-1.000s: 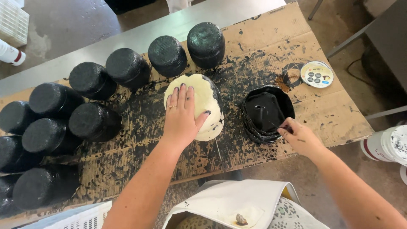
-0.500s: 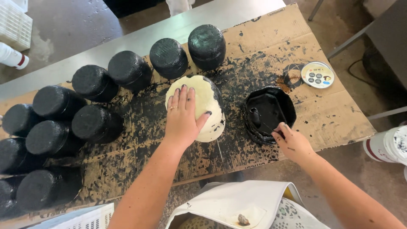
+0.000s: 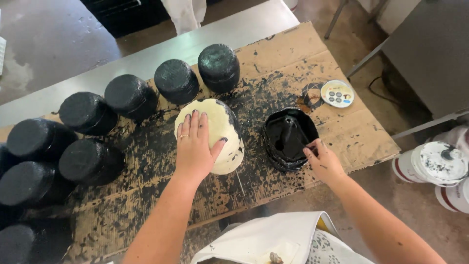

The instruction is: Applying black wax to cheese wheels using a brush at a waxing station

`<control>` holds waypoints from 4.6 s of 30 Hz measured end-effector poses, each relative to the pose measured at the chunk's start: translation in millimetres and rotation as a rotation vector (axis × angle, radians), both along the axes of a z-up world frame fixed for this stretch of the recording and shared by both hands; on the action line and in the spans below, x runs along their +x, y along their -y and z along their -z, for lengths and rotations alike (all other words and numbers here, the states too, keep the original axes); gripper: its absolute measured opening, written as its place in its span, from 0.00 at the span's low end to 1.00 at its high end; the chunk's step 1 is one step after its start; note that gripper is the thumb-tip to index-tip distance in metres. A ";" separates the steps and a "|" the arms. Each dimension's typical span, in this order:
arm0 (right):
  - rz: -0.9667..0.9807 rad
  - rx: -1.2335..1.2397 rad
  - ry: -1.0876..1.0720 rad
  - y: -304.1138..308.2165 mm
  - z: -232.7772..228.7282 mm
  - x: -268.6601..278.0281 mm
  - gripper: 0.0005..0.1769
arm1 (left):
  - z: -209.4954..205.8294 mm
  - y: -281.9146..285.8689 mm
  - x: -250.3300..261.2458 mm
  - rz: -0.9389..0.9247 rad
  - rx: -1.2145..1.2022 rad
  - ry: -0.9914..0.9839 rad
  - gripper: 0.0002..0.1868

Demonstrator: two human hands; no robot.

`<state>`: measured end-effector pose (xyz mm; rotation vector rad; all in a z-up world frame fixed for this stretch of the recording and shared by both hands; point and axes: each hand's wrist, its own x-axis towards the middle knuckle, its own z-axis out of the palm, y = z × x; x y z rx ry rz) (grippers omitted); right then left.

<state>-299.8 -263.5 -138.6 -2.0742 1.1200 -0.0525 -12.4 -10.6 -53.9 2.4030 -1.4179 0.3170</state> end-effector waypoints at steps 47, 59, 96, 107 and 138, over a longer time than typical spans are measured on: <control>0.671 0.402 0.942 -106.6 14.6 12.5 0.08 | -30.4 -21.3 26.4 0.261 0.066 -0.118 0.37; 0.489 1.138 1.043 -171.0 -31.6 86.0 0.11 | -34.3 -14.8 52.1 0.368 0.014 -0.178 0.30; 0.622 1.182 0.904 -227.9 -8.1 82.7 0.08 | -31.0 3.5 81.3 0.546 0.156 -0.351 0.36; 0.602 1.157 0.950 -192.9 -5.6 116.8 0.06 | -30.4 -0.1 103.5 0.745 0.305 -0.021 0.61; 0.381 0.286 0.456 -246.9 19.6 97.1 0.12 | -28.6 6.6 70.9 0.447 0.255 -0.380 0.37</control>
